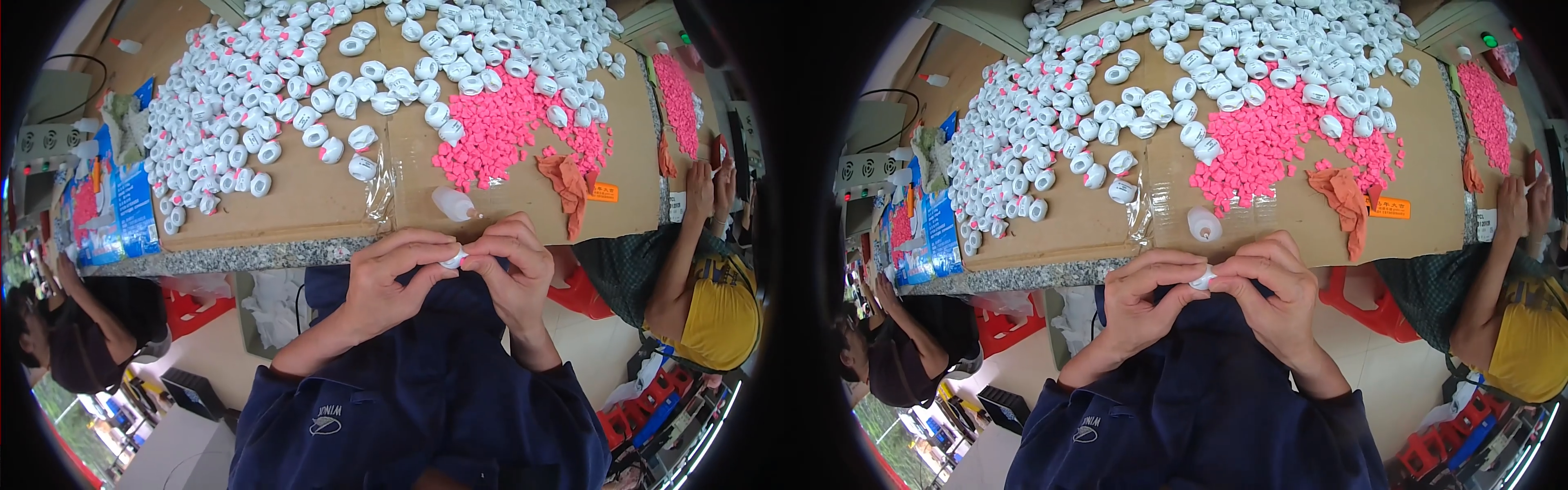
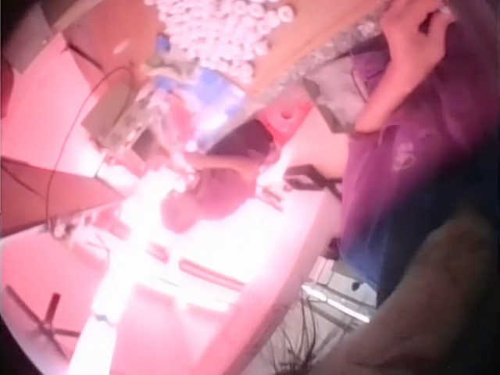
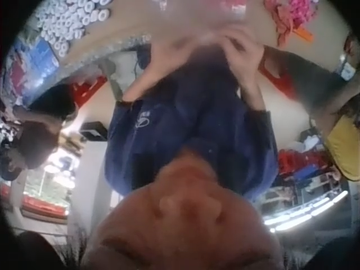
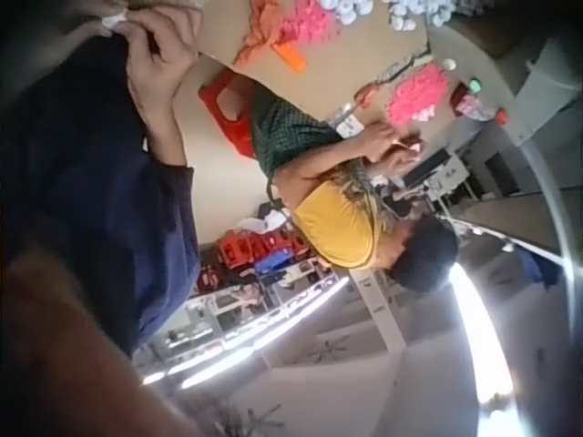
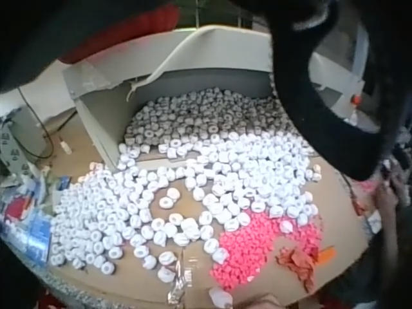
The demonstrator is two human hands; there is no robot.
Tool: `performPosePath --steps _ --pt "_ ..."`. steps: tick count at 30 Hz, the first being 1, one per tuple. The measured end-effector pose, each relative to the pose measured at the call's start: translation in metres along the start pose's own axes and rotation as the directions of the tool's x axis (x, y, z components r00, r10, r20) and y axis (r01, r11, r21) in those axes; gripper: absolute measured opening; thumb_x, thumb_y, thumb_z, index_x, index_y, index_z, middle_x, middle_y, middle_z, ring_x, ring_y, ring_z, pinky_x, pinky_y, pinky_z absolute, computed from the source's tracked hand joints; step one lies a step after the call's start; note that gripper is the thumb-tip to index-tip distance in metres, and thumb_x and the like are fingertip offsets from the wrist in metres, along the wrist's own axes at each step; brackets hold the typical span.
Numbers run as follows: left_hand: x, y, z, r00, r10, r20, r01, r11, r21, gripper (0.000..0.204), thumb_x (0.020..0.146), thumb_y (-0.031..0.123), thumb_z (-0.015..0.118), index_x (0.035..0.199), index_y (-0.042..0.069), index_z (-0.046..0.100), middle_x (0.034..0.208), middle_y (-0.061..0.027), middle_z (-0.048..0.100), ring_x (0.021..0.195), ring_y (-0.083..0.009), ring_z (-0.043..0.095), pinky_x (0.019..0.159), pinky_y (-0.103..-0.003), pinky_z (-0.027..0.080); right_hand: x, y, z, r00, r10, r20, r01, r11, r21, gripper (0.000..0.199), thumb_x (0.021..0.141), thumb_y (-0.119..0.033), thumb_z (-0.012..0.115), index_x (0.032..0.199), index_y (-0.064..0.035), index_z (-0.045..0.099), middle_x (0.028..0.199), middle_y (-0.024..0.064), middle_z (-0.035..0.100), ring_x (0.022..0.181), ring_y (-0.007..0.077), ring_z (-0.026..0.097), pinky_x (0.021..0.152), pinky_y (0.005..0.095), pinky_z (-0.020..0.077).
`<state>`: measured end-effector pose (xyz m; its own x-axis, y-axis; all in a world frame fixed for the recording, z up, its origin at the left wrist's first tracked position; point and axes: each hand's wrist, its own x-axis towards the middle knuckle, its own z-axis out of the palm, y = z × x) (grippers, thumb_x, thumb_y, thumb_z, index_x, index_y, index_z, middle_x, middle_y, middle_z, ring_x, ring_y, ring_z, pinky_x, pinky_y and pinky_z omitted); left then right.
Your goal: Applying adhesive from a squeeze bottle to small white plastic components and joining them with other parts.
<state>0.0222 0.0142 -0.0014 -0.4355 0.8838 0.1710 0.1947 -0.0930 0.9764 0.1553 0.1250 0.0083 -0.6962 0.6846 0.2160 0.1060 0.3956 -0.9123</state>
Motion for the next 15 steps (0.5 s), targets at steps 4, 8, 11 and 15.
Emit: performPosePath --steps 4,8,11,15 --pt "0.0 0.001 -0.002 1.0 -0.001 0.009 0.001 0.999 0.035 0.025 0.069 -0.005 0.071 0.092 0.001 0.066 0.095 -0.0132 0.064 0.086 -0.019 0.064 0.072 -0.025 0.052 -0.002 -0.004 0.003 0.999 0.038 -0.01 -0.038 0.999 0.003 0.017 0.063 -0.005 0.075 0.077 -0.0019 0.066 0.072 0.0049 0.057 0.07 0.0173 0.05 0.062 0.0269 0.0398" --pt "-0.003 0.003 -0.007 0.998 -0.055 -0.006 0.055 0.997 0.061 0.024 0.069 -0.005 0.071 0.091 0.002 0.066 0.093 -0.012 0.065 0.085 -0.0187 0.064 0.07 -0.024 0.052 0.0 -0.006 0.005 0.998 0.062 0.024 -0.061 0.998 -0.006 0.016 0.063 -0.001 0.074 0.077 -0.0009 0.065 0.074 0.0053 0.057 0.07 0.0152 0.05 0.061 0.0253 0.0396" --pt "0.003 0.005 -0.018 0.988 0.028 -0.15 0.016 0.96 0.28 0.023 0.07 -0.005 0.069 0.092 0.002 0.065 0.092 -0.01 0.065 0.077 -0.0163 0.063 0.065 -0.024 0.05 -0.005 -0.001 0.004 0.984 0.179 -0.008 -0.176 0.974 0.14 0.022 0.064 0.001 0.074 0.083 -0.0004 0.064 0.08 0.0049 0.057 0.071 0.0117 0.048 0.061 0.0218 0.0379" --pt "0.017 -0.007 -0.041 0.922 -0.011 -0.388 0.182 0.895 0.407 0.025 0.068 -0.003 0.069 0.092 0.002 0.064 0.091 -0.0101 0.063 0.081 -0.0246 0.059 0.066 -0.03 0.048 -0.003 0.007 0.002 0.977 0.187 -0.099 -0.172 0.975 0.14 0.031 0.065 0.001 0.075 0.092 -0.0006 0.061 0.089 0.0045 0.055 0.072 0.009 0.047 0.062 0.0193 0.0372"
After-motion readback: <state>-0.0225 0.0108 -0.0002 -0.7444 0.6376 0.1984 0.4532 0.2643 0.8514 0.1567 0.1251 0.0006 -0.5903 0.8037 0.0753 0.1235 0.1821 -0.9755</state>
